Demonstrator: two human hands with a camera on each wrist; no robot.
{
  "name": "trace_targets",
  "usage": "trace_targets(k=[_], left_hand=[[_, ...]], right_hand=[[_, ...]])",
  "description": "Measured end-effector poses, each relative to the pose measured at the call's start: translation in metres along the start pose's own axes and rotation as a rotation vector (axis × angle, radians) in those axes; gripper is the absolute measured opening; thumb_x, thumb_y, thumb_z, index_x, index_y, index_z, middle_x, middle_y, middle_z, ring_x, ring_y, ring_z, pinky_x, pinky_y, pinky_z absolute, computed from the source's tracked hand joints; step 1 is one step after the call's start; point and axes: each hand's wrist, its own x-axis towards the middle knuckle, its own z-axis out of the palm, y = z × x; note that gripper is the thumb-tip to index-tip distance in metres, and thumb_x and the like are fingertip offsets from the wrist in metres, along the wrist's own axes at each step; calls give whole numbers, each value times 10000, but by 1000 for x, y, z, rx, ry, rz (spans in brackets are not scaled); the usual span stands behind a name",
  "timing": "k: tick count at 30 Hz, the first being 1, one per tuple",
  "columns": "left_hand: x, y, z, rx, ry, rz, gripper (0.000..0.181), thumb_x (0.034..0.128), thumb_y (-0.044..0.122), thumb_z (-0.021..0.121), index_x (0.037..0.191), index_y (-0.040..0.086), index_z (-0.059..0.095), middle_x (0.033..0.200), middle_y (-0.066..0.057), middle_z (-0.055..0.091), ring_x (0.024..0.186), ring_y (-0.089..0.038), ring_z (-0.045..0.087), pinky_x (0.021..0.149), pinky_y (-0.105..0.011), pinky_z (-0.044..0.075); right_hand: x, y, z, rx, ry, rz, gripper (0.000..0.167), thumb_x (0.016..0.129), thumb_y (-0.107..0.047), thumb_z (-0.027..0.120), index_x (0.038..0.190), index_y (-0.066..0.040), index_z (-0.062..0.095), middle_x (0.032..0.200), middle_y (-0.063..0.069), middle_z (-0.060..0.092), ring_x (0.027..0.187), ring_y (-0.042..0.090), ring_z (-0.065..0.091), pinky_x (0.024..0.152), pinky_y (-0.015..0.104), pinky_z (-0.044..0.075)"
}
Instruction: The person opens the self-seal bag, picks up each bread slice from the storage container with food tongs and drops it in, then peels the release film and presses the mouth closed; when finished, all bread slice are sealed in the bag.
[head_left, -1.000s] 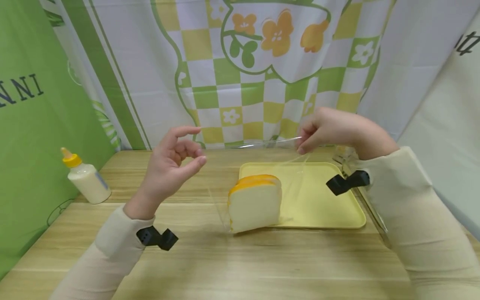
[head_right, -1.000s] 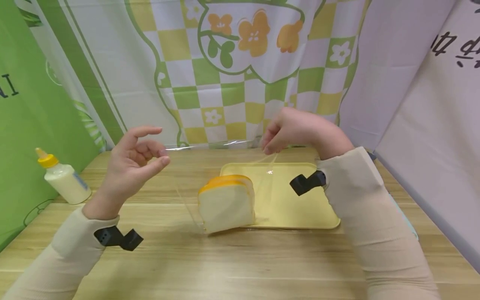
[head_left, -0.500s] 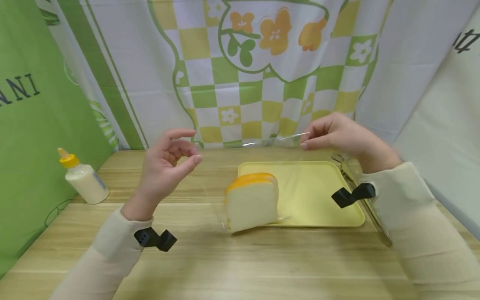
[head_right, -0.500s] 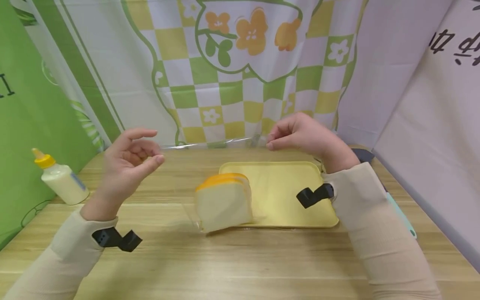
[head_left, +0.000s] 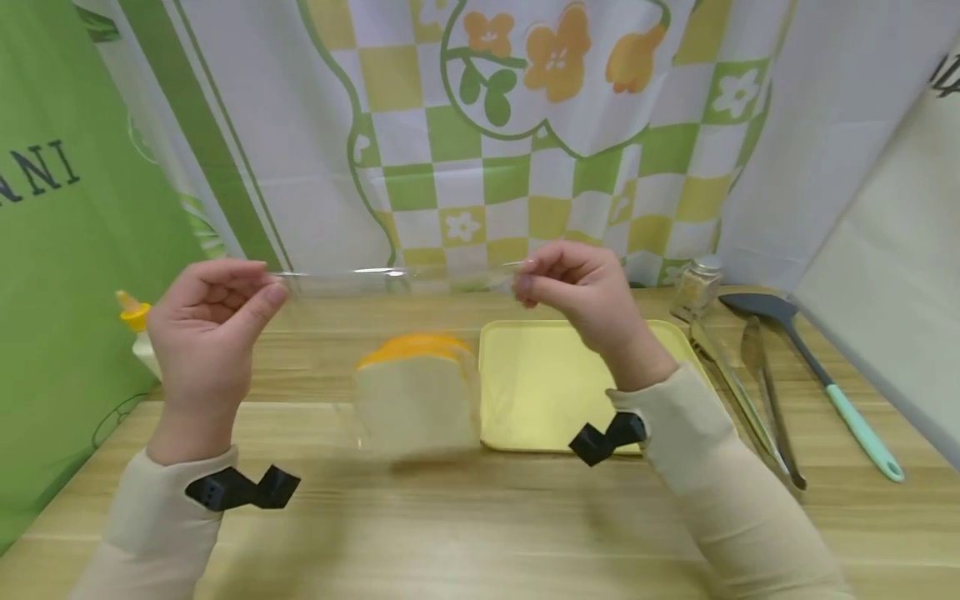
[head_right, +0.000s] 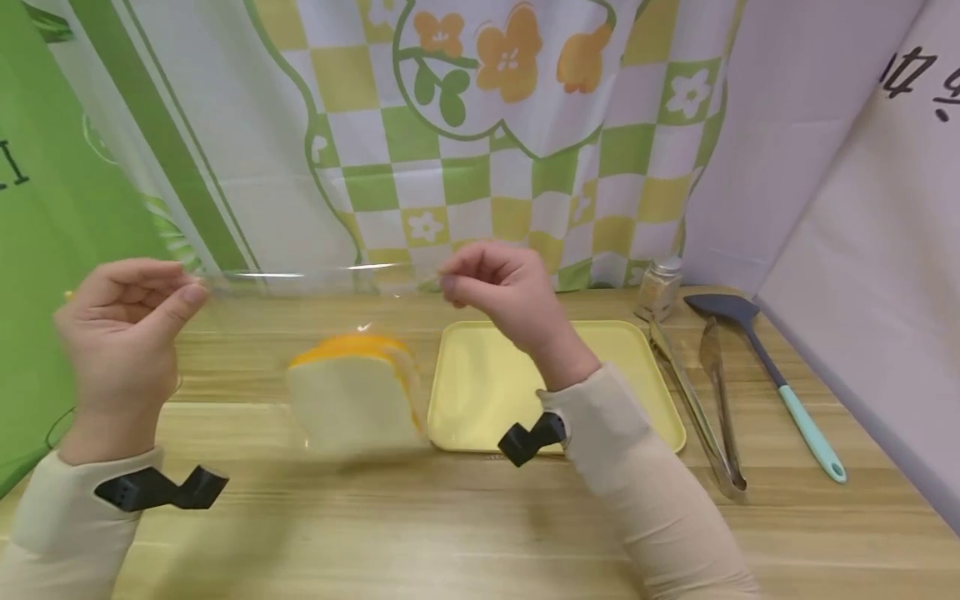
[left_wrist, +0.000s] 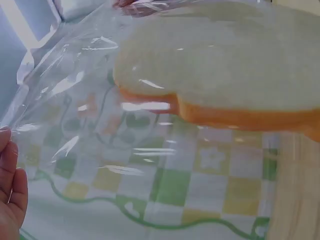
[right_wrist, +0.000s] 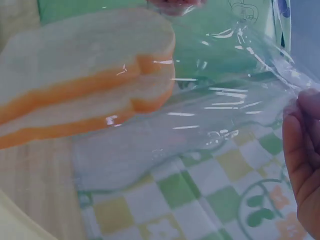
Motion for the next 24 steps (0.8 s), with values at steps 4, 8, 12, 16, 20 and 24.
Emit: trace_targets(k=[4,8,12,16,20,24], left_hand=[[3,-5,-19,9,58,-66,223,681,-243,663,886,-171,614,772,-133,679,693,-190,635,640,-211,530],[4,-20,-35,117,102,-144,193,709,-168,696,885,-128,630,782,-91,684,693,-154,629,651,-188,527],[9,-47,-40,191,136,-189,170,730,-109,714,884,-65,656,794,-58,684,699,-126,619,666,-176,521],[17,-77,-42,196,153,-198,155,750,-115,693,869,-19,668,782,-35,670,701,-112,609,677,-172,515],[21,-108,-46,235,165,-266,163,770,-113,672,856,26,675,774,1,663,705,-92,605,691,-162,512],[21,-138,-51,315,193,-400,144,788,-66,679,894,32,673,788,34,653,744,-81,598,732,-153,509]], right_hand=[[2,30,19,41,47,124,347,793,166,566,772,-158,688,715,-23,668,629,97,609,597,223,520],[10,56,26,18,96,198,261,804,129,588,782,-115,677,705,-27,656,623,94,600,609,226,523],[21,77,24,-24,171,245,137,820,91,602,835,-34,656,702,-41,640,636,82,596,630,217,523],[31,100,17,-54,215,288,115,836,63,613,946,99,618,721,-52,629,661,67,593,656,214,522],[34,124,9,-76,239,335,243,842,63,609,1059,164,570,834,55,652,702,53,604,706,238,536],[30,154,2,-105,265,407,255,840,62,612,1081,139,581,886,96,637,735,49,609,742,246,539]])
